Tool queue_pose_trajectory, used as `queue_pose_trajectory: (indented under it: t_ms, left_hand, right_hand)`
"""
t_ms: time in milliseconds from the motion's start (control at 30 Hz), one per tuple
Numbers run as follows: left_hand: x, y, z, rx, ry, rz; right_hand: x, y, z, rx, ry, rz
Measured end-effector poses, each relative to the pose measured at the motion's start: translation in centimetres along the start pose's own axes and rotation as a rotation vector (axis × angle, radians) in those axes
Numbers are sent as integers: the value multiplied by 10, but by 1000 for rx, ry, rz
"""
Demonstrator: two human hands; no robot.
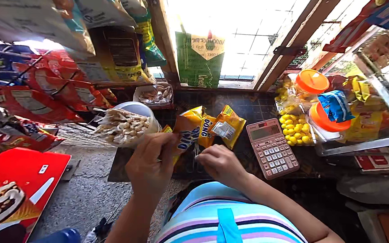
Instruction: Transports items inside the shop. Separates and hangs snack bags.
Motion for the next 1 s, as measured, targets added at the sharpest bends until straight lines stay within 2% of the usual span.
queue_pose_trajectory:
  t_ms: [100, 167, 333, 400, 600, 733, 767, 867, 1000]
  left_hand:
    - [0, -7, 0, -28, -2, -26]
    - [-1, -9, 2, -15, -6, -39]
    - [-1, -5, 11, 105, -28, -40]
    - [-1, -1, 14, 158, -34, -41]
    - [-2, 3, 15, 269, -47, -64]
    - [-2, 10, 18, 309, -39, -53]
    - [-3, 12, 19, 319, -38, -49]
    - [-4, 18, 22, 345, -46, -46]
    - [-2, 24, 28, 381, -63, -53]
  right_hand:
    - [3, 22, -3, 242, -94, 33]
    - [4, 19, 5, 225, -79, 87]
    - [5, -13, 44, 94, 165, 90]
    - [5, -21, 52, 101, 252, 127]
    - [14, -31, 47, 239, 422, 288]
    - [21, -58, 38, 508, 666, 196]
    - [20, -66, 43, 521, 697, 142]
    - [21, -90, 74, 363, 679, 24]
    - [28, -114, 112, 135, 687, 10]
Point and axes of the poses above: each hand's wrist, its own z-axis away from the middle knuckle, its own y-axis out of the palm, x = y × z, the point moved 1 cm from there along -z, towards the middle knuckle, and after that the axes turned 5 degrees about -y, right-handed, at the moved point
